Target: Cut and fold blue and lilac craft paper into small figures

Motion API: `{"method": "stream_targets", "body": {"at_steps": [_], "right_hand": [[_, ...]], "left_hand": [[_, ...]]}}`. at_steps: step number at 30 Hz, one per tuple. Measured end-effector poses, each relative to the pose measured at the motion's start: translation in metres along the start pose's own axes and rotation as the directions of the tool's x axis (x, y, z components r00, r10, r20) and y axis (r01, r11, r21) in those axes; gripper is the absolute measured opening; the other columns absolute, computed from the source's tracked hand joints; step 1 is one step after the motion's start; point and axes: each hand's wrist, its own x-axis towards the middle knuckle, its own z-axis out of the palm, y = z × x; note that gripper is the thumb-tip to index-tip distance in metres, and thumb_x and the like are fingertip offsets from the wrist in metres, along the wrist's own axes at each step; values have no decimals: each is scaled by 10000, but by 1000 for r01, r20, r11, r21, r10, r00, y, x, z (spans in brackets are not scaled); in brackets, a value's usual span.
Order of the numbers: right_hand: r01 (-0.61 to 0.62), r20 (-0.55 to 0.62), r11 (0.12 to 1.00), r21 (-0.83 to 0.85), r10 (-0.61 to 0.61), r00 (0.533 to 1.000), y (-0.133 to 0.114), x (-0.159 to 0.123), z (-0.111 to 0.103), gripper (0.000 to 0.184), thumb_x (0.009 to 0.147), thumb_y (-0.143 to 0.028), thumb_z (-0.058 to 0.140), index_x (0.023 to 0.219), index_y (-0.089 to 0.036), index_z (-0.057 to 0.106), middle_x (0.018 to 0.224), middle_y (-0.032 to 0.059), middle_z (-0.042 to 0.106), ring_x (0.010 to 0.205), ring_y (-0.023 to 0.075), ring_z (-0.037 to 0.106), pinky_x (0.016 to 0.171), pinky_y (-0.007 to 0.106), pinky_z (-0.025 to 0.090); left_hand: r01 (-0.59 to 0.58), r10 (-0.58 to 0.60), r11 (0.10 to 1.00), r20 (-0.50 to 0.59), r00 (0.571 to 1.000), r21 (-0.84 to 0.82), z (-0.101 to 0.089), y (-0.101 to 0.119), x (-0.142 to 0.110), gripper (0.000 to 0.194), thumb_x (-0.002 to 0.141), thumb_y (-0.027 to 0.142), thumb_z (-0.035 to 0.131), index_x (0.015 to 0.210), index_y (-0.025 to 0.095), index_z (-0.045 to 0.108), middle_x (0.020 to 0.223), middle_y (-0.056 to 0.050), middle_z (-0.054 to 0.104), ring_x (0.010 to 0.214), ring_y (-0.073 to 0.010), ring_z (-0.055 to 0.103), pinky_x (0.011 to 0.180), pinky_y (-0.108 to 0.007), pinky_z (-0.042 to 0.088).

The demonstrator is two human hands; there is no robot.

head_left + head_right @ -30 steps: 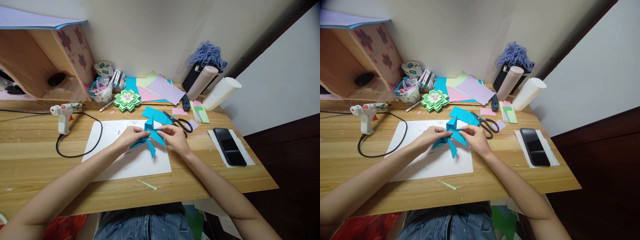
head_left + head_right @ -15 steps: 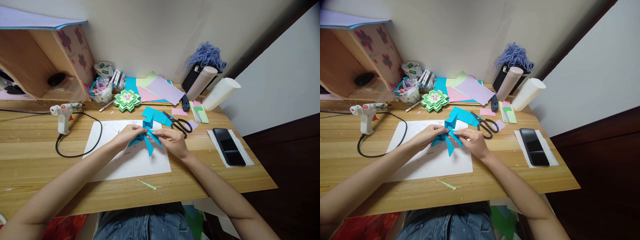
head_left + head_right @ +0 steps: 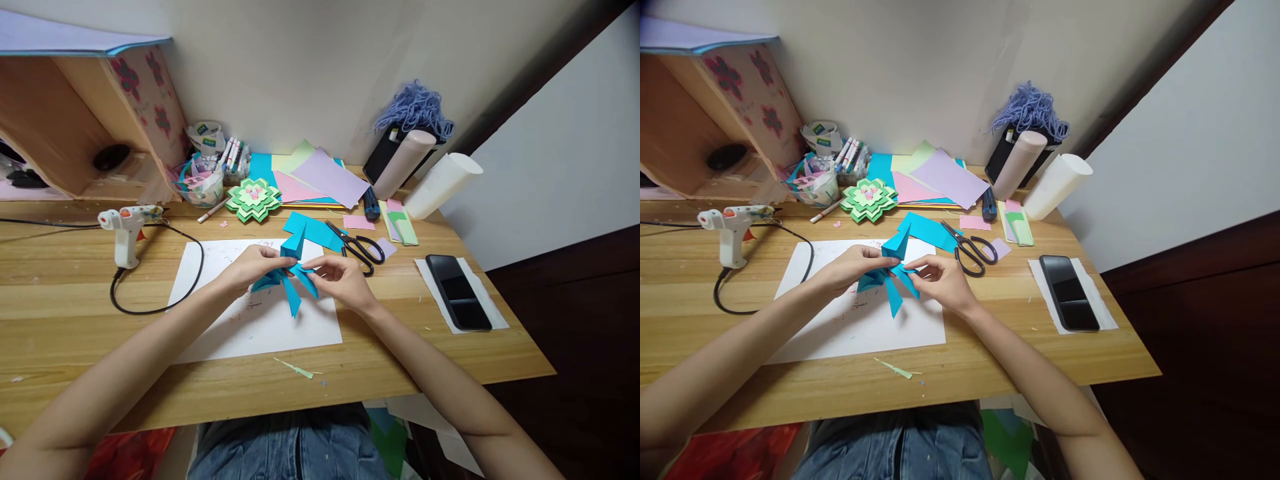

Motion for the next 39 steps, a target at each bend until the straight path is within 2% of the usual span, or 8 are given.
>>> {"method": "stream_targets", "body": {"at_steps": [4, 8, 11, 15, 20, 27, 33, 39], "right_hand": [[-37, -16, 999, 16, 38, 999, 0, 3, 0, 195, 699, -345, 686, 770, -164, 678, 805, 51, 689, 717, 153, 639, 642, 273, 528], [-121, -55, 989, 88, 126, 990, 5, 6, 2, 219, 605, -319, 764, 711, -172, 642, 746, 20, 674, 695, 139, 633, 662, 264, 513], [-228, -24, 957, 178, 235, 972, 6, 7, 1, 282, 561, -306, 791, 764, -171, 650, 748, 14, 683, 708, 134, 640, 678, 255, 501], [-369, 62, 908, 200, 364, 929, 5, 7, 1, 259, 591, -356, 763, 718, -152, 667, 685, 16, 680, 621, 116, 616, 598, 234, 468], [-350, 72, 918, 187, 342, 937, 11, 8, -1, 244, 584, -357, 766, 662, -155, 655, 629, 3, 666, 563, 104, 583, 545, 225, 436], [-328, 133, 934, 139, 311, 941, 11, 11, -13, 266, 608, -335, 745, 820, -176, 718, 784, 43, 720, 714, 153, 649, 693, 291, 498], [-350, 168, 934, 73, 334, 927, 2, 13, -18, 192, 607, -287, 727, 762, -173, 720, 747, 36, 715, 690, 153, 648, 653, 286, 508], [-261, 100, 965, -20, 262, 960, -1, 12, -17, 135, 620, -262, 703, 695, -150, 693, 691, 28, 692, 618, 129, 617, 591, 247, 469]], "left_hand": [[-61, 61, 993, -5, 998, 100, 2, -2, -1, 276, 606, 390, 721, 560, 133, 629, 561, -17, 615, 477, -81, 461, 475, -221, 323], [-101, 106, 979, -15, 994, 179, 4, -5, 1, 335, 615, 424, 707, 515, 133, 575, 468, 27, 496, 428, -53, 351, 433, -216, 220], [-122, 123, 977, 3, 992, 173, 5, -7, 2, 313, 608, 424, 706, 576, 126, 616, 509, 15, 529, 456, -65, 388, 448, -218, 250], [-124, 125, 979, 1, 992, 159, 10, -9, 1, 280, 618, 390, 690, 583, 123, 614, 506, 20, 529, 453, -63, 387, 452, -216, 263], [-103, 112, 980, -43, 993, 169, 16, -12, -1, 204, 610, 317, 680, 567, 129, 613, 486, 37, 504, 444, -55, 360, 439, -209, 234], [-79, 92, 985, -76, 993, 156, 14, -12, 3, 252, 611, 380, 697, 563, 139, 641, 494, 12, 562, 426, -61, 359, 434, -222, 247], [-38, 33, 984, 32, 999, 172, 9, -11, 1, 274, 642, 406, 668, 570, 142, 648, 538, -12, 594, 465, -80, 392, 465, -232, 263], [57, -70, 978, 59, 996, 199, 7, -1, -4, 270, 598, 302, 669, 430, 166, 508, 418, 54, 427, 440, -73, 367, 488, -223, 314]]}}
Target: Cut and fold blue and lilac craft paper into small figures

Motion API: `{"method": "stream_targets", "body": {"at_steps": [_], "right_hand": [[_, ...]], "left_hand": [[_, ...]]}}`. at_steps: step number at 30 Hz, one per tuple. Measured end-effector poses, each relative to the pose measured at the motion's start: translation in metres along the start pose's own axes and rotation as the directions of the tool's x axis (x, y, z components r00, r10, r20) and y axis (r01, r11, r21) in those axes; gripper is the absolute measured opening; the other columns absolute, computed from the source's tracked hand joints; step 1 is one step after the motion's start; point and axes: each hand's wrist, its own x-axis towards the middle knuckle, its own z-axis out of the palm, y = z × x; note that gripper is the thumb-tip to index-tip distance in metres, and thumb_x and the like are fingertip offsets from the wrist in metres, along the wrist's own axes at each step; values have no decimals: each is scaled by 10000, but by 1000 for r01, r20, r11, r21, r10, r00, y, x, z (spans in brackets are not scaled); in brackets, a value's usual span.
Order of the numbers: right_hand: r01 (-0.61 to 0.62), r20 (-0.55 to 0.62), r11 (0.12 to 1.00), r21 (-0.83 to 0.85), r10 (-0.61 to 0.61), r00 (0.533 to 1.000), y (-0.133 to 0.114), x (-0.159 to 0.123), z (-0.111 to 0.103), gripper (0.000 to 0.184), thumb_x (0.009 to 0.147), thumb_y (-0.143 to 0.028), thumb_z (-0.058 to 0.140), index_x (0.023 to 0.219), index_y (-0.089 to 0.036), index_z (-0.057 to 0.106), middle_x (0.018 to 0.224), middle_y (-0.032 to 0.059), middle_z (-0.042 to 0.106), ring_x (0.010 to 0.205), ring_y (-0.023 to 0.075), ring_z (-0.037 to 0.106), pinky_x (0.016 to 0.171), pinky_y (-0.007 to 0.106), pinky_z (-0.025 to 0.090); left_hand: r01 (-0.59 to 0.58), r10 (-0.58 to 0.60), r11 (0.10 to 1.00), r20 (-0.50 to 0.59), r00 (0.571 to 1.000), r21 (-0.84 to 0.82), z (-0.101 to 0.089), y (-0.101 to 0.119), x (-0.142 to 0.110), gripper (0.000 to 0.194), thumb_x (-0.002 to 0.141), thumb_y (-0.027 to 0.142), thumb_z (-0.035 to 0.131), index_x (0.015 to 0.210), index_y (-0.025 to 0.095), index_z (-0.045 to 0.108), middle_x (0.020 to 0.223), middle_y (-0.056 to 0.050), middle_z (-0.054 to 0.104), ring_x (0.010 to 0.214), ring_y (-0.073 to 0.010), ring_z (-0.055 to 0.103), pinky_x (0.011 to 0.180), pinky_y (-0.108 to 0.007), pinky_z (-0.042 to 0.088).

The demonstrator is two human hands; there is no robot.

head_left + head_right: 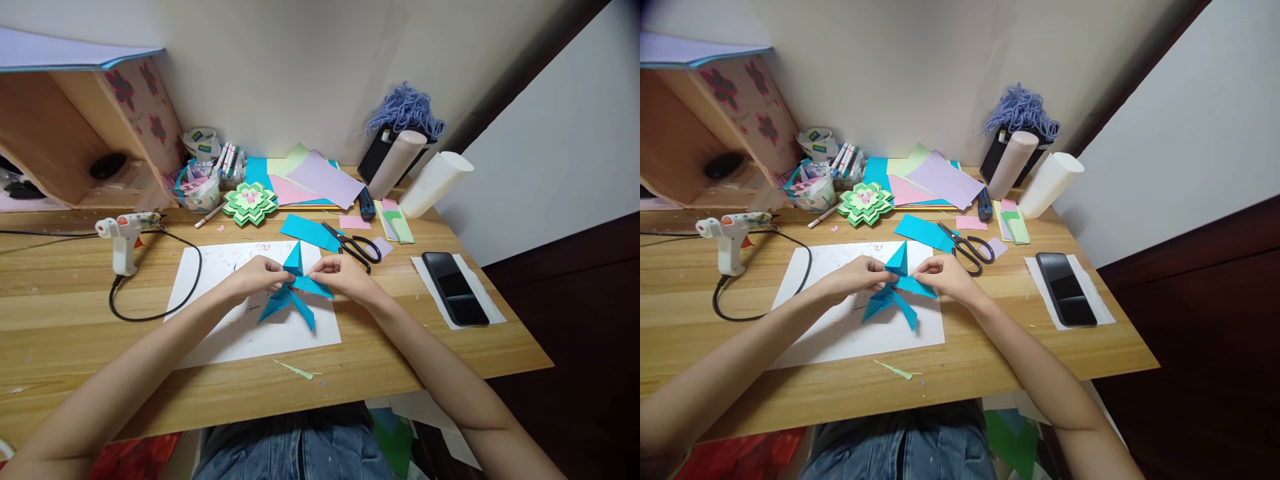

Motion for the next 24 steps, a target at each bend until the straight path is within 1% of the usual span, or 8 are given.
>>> {"method": "stream_targets", "body": {"at_steps": [3, 5, 11, 14, 17, 19, 22, 24], "right_hand": [[10, -49, 1000, -23, -12, 999, 1, 0, 2, 163, 626, -290, 698, 681, -139, 673, 648, 20, 666, 573, 116, 586, 538, 230, 433], [15, -72, 1000, -24, -17, 997, 2, 0, 5, 181, 627, -306, 699, 681, -137, 661, 636, 14, 651, 561, 111, 573, 526, 226, 423], [13, -101, 999, 44, -9, 995, 3, -2, 12, 164, 628, -288, 696, 680, -142, 641, 654, 16, 650, 582, 124, 594, 547, 235, 451], [11, -84, 998, 56, -6, 996, 3, -2, 11, 128, 645, -271, 672, 667, -146, 650, 645, 22, 669, 591, 135, 612, 557, 240, 458], [6, -77, 999, 43, -3, 997, 2, -2, 7, 108, 669, -247, 637, 694, -154, 685, 669, 19, 692, 605, 132, 625, 588, 241, 474], [-11, -45, 998, 61, 14, 999, 0, -1, 5, 135, 689, -239, 608, 734, -155, 703, 649, 12, 693, 586, 128, 629, 593, 245, 489], [-63, 70, 993, 103, 56, 996, -3, -3, 4, 192, 711, -257, 583, 805, -145, 707, 569, 3, 668, 522, 132, 624, 554, 260, 510], [-55, 117, 994, 98, 43, 992, -6, -5, 5, 222, 727, -273, 577, 852, -135, 698, 555, -2, 649, 497, 129, 616, 527, 259, 514]], "left_hand": [[28, -27, 999, 10, 1000, -24, 1, 0, 1, 191, 567, 286, 672, 487, 157, 556, 491, 31, 511, 523, -99, 476, 579, -233, 400], [25, -25, 999, 5, 1000, -35, 2, -1, 1, 164, 571, 293, 663, 525, 152, 593, 527, 19, 548, 555, -109, 505, 617, -242, 422], [-8, 6, 1000, -97, 995, -25, 8, -3, 1, 164, 586, 317, 660, 590, 153, 657, 522, 24, 560, 558, -107, 508, 614, -230, 416], [-12, 9, 1000, -119, 993, -25, 8, -3, 1, 166, 586, 323, 661, 584, 157, 654, 527, 20, 565, 568, -114, 509, 609, -231, 413], [1, -6, 999, -110, 994, -40, 6, -1, 1, 170, 589, 324, 655, 586, 155, 646, 538, 17, 562, 564, -111, 496, 601, -230, 407], [4, -8, 999, -66, 998, -54, 6, 1, -1, 163, 588, 316, 651, 589, 153, 637, 561, 14, 566, 572, -110, 494, 604, -229, 406], [15, -14, 997, 15, 1000, -72, 7, 5, -4, 159, 584, 299, 647, 549, 157, 588, 560, 23, 539, 563, -101, 471, 596, -222, 395], [26, -23, 996, 40, 999, -86, 8, 6, -6, 185, 582, 300, 655, 523, 161, 548, 528, 37, 499, 534, -92, 438, 576, -220, 381]]}}
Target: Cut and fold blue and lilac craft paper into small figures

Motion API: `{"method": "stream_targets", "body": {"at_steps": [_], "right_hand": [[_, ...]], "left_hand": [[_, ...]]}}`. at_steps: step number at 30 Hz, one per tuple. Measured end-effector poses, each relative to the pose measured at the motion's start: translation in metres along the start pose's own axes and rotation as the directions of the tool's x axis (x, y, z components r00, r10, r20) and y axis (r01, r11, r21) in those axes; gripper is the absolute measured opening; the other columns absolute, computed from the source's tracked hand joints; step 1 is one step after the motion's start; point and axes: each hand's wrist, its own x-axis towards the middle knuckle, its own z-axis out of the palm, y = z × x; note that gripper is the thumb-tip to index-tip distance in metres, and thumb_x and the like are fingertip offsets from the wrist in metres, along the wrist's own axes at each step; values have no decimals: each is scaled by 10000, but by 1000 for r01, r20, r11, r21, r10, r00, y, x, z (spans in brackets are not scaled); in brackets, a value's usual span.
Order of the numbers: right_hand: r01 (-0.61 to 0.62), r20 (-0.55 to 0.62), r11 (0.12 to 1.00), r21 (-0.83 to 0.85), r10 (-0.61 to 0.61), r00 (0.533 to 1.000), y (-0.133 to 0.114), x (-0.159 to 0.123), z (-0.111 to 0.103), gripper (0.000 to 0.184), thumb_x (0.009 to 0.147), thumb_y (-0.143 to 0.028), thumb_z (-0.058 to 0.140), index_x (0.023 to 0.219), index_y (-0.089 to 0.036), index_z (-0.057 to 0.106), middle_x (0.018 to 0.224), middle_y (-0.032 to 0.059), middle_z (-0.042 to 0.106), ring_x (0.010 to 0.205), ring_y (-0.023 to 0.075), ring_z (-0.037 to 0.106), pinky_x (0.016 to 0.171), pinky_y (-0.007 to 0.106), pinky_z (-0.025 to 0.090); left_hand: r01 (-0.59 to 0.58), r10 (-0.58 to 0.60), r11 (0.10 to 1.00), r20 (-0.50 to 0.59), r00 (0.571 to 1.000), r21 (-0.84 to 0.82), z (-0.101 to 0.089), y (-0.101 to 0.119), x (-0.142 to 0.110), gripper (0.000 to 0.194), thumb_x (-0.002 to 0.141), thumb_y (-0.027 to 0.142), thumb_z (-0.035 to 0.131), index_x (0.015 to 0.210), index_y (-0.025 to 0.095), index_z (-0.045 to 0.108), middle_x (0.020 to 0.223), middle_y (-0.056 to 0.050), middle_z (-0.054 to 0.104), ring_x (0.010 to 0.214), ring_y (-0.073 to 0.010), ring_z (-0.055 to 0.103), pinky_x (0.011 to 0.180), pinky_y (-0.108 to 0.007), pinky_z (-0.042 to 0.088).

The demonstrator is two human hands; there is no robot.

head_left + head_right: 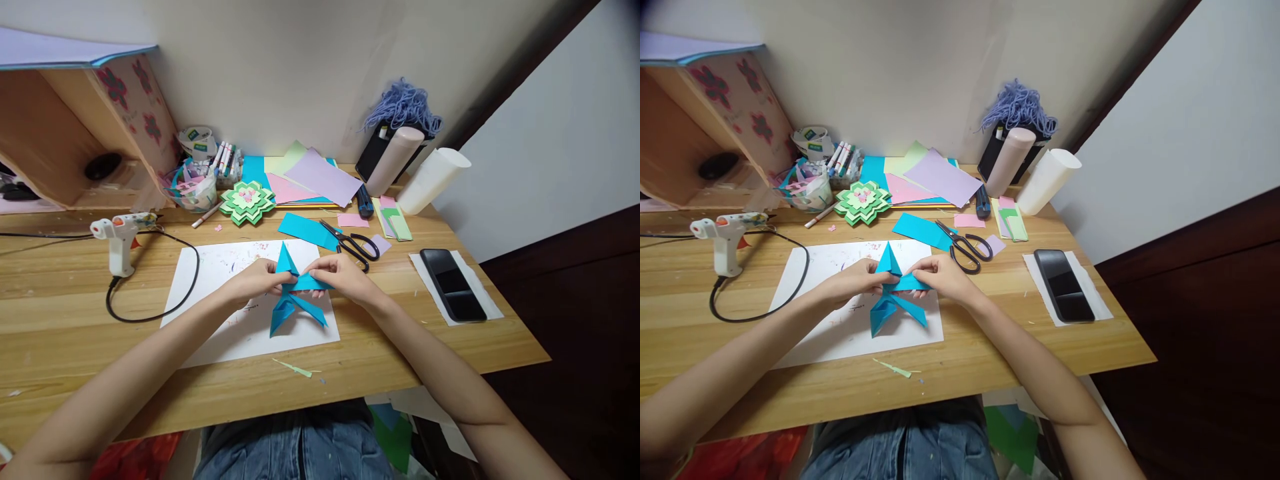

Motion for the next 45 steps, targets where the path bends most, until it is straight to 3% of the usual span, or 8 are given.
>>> {"method": "stream_targets", "body": {"at_steps": [5, 8, 14, 19, 24, 32, 36, 45], "right_hand": [[220, 1, 954, -201, -225, 974, -6, -7, -3, 359, 739, -291, 631, 1078, -178, 604, 847, 29, 663, 646, 129, 640, 582, 260, 534], [354, 59, 884, -304, -353, 934, -7, -8, -9, 361, 685, -283, 706, 1026, -193, 626, 1020, 59, 641, 854, 171, 629, 702, 290, 538], [456, 18, 800, -390, -489, 872, -5, -6, -15, 132, 725, -265, 691, 837, -194, 697, 855, 42, 685, 820, 174, 630, 736, 307, 513], [417, -65, 825, -381, -474, 878, -5, -5, -11, 58, 743, -241, 669, 762, -189, 688, 827, 37, 679, 806, 162, 626, 670, 272, 503], [375, -137, 900, -224, -410, 902, 0, 0, -5, 122, 711, -281, 690, 723, -173, 635, 909, 59, 672, 844, 175, 630, 676, 282, 516], [249, -262, 967, -47, -253, 931, 8, 5, 1, 228, 617, -291, 745, 658, -157, 565, 700, 14, 618, 634, 138, 611, 566, 260, 489], [250, -273, 962, -112, -272, 923, 7, 4, 0, 238, 615, -294, 742, 636, -159, 548, 695, 10, 606, 612, 118, 577, 526, 232, 465], [409, -174, 887, -215, -447, 877, 1, -3, -3, 146, 683, -245, 700, 673, -165, 578, 768, 29, 627, 729, 138, 610, 676, 281, 531]], "left_hand": [[-11, 9, 999, -23, 1000, -49, -1, -1, 1, 209, 571, 315, 689, 568, 151, 559, 553, 34, 518, 544, -93, 463, 582, -226, 383], [-8, 4, 995, -44, 999, -100, -5, -3, 3, 225, 570, 318, 708, 580, 146, 564, 557, 33, 529, 543, -89, 474, 590, -227, 388], [-16, 20, 986, 22, 1000, -164, -10, -6, 5, 244, 587, 353, 735, 641, 140, 628, 610, 5, 607, 582, -101, 530, 637, -238, 411], [-48, 46, 992, -18, 999, -119, -8, -5, 4, 312, 581, 388, 747, 728, 121, 682, 737, -69, 686, 710, -161, 608, 696, -273, 443], [-113, 108, 990, -60, 992, -86, -3, -3, 2, 282, 607, 389, 735, 730, 137, 701, 741, -65, 708, 722, -180, 634, 684, -277, 459], [-161, 153, 982, -75, 985, -102, 0, -5, 3, 234, 572, 343, 761, 687, 149, 698, 734, -50, 714, 724, -188, 640, 708, -297, 480], [-149, 148, 987, -24, 989, -54, -2, -3, 2, 210, 597, 320, 734, 718, 151, 700, 781, -54, 716, 770, -195, 641, 762, -319, 482], [-131, 131, 991, -18, 991, 31, -3, 0, -2, 146, 585, 263, 692, 630, 132, 648, 687, -31, 672, 710, -185, 622, 734, -316, 470]]}}
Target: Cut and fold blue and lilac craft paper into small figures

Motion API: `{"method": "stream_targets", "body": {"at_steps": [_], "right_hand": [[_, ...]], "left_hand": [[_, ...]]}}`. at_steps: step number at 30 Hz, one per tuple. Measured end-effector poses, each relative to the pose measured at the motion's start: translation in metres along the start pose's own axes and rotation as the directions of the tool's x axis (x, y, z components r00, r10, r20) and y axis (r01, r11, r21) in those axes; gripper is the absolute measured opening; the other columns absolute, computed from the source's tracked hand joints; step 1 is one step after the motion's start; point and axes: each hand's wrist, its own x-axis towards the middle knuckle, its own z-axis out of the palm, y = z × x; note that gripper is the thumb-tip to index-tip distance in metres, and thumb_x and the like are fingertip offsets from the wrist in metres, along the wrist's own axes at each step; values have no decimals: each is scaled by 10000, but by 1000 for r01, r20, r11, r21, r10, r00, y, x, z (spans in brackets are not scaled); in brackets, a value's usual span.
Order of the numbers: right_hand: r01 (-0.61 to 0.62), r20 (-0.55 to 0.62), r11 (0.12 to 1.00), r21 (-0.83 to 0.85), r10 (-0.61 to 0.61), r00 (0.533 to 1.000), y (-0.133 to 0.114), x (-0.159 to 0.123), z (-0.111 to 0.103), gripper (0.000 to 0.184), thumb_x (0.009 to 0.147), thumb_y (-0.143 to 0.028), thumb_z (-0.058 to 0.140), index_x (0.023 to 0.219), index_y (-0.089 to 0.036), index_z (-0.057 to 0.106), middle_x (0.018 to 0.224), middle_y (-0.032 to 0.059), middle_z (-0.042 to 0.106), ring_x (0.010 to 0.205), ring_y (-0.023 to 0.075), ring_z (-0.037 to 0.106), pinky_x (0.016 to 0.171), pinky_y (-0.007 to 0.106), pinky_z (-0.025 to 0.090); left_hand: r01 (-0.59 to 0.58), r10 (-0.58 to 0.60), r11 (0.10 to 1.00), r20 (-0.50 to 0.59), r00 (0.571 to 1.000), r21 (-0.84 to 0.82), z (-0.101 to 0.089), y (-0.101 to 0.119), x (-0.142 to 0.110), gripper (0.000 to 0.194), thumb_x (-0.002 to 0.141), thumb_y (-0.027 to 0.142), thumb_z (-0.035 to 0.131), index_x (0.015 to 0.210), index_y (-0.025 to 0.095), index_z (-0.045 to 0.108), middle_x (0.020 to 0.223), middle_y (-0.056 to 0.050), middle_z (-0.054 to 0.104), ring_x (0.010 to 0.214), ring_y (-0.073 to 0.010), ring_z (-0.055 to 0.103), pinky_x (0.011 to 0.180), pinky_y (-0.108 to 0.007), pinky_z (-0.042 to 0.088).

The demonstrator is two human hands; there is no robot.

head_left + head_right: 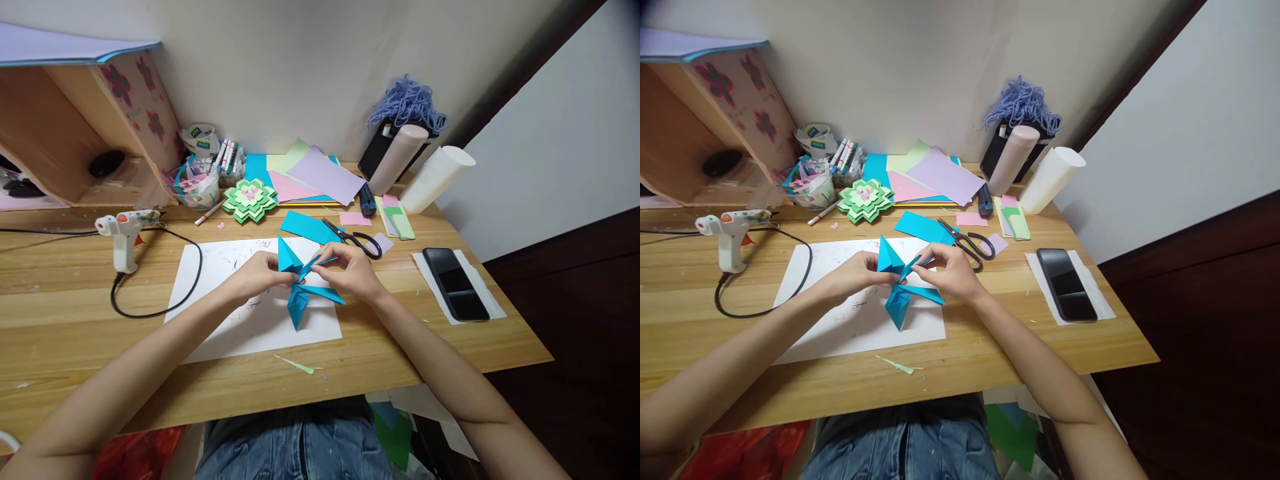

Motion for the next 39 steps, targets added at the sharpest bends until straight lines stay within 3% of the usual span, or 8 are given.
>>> {"method": "stream_targets", "body": {"at_steps": [6, 13, 19, 26, 33, 39], "right_hand": [[-60, -18, 998, -10, 59, 998, 0, 0, 2, 195, 667, -297, 711, 663, -164, 568, 754, 32, 628, 691, 146, 613, 645, 294, 535], [-97, -87, 994, -40, 93, 992, 0, 0, 2, 238, 660, -330, 713, 658, -172, 535, 713, 17, 596, 662, 146, 605, 613, 278, 520], [-98, -91, 994, -40, 94, 991, 0, -1, 4, 218, 673, -303, 705, 662, -173, 530, 727, 18, 592, 671, 148, 611, 625, 283, 521], [-105, -66, 992, 73, 110, 992, 4, 0, 4, 240, 681, -325, 711, 691, -170, 528, 792, 31, 617, 707, 147, 633, 649, 291, 538], [-157, -75, 978, 137, 168, 983, 7, 0, 6, 307, 644, -362, 746, 683, -180, 501, 657, 4, 629, 655, 169, 672, 616, 293, 555], [-178, -82, 976, 126, 189, 979, 2, 0, 6, 340, 614, -401, 760, 663, -178, 509, 626, 7, 639, 618, 171, 674, 597, 297, 564]], "left_hand": [[-84, 85, 992, -16, 996, 90, 1, -2, -1, 165, 620, 284, 659, 674, 128, 672, 654, -14, 652, 648, -162, 581, 635, -272, 422], [-121, 120, 989, 12, 993, 87, 2, -3, 0, 308, 618, 430, 686, 687, 130, 661, 612, -9, 609, 567, -131, 512, 535, -242, 357], [-106, 114, 985, -48, 992, 134, 3, -2, -2, 302, 612, 423, 693, 590, 130, 625, 527, 25, 531, 492, -95, 425, 496, -232, 279], [-96, 103, 992, -91, 990, 82, 5, 1, -2, 210, 613, 329, 683, 637, 122, 660, 578, 11, 586, 532, -108, 477, 540, -237, 332], [-80, 99, 989, -162, 982, 122, 6, 1, -3, 204, 619, 316, 672, 551, 134, 608, 518, 30, 539, 478, -84, 425, 483, -219, 301], [-90, 104, 991, -142, 984, 99, 7, -2, -2, 223, 626, 350, 687, 645, 130, 660, 575, 13, 606, 509, -101, 484, 496, -221, 345]]}}
